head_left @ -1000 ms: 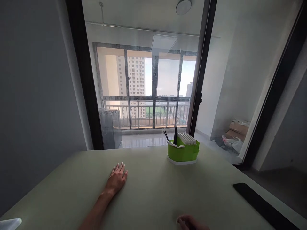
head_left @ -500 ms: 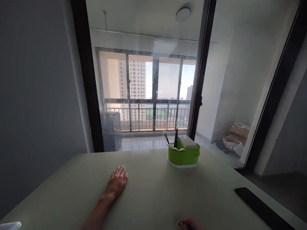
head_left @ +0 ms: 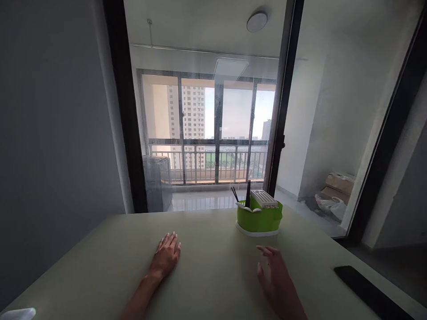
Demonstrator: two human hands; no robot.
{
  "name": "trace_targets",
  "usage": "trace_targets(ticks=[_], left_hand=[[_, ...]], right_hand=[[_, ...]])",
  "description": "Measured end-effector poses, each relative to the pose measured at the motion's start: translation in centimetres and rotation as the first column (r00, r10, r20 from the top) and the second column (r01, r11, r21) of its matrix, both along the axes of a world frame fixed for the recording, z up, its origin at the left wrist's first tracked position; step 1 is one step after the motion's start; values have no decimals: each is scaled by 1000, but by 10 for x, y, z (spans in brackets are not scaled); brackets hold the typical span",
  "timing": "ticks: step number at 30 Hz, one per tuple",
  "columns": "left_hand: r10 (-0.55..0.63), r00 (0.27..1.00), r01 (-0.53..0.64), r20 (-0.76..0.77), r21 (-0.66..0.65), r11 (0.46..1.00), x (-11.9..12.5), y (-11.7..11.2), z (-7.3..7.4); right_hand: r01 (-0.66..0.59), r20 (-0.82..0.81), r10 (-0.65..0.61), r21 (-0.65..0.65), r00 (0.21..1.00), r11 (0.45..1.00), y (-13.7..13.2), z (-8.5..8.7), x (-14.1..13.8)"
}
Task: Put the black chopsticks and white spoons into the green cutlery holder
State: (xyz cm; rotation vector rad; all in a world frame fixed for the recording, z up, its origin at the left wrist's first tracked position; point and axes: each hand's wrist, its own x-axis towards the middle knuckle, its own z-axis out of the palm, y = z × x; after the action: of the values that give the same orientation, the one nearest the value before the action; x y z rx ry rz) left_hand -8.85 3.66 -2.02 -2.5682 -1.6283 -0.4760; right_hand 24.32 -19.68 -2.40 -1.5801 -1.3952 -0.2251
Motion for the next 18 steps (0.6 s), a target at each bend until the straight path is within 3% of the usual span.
trace_targets(ticks=[2, 6, 12, 18], left_hand=[[4, 1000, -4, -13, 1, 1000, 0, 1, -1], [-3, 1000, 3, -10, 12, 1000, -1, 2, -3], [-4, 1000, 4, -4, 14, 1000, -2, -1, -2], [4, 1000, -4, -16, -5, 1000, -1, -3, 1]], right_hand=[[128, 107, -140, 110, 984, 986, 15, 16, 25], [254, 270, -291, 162, 918, 953, 49, 40, 73], [238, 428, -256, 96, 867, 966, 94, 57, 129], [260, 415, -245, 21, 876, 965, 117, 49, 136]])
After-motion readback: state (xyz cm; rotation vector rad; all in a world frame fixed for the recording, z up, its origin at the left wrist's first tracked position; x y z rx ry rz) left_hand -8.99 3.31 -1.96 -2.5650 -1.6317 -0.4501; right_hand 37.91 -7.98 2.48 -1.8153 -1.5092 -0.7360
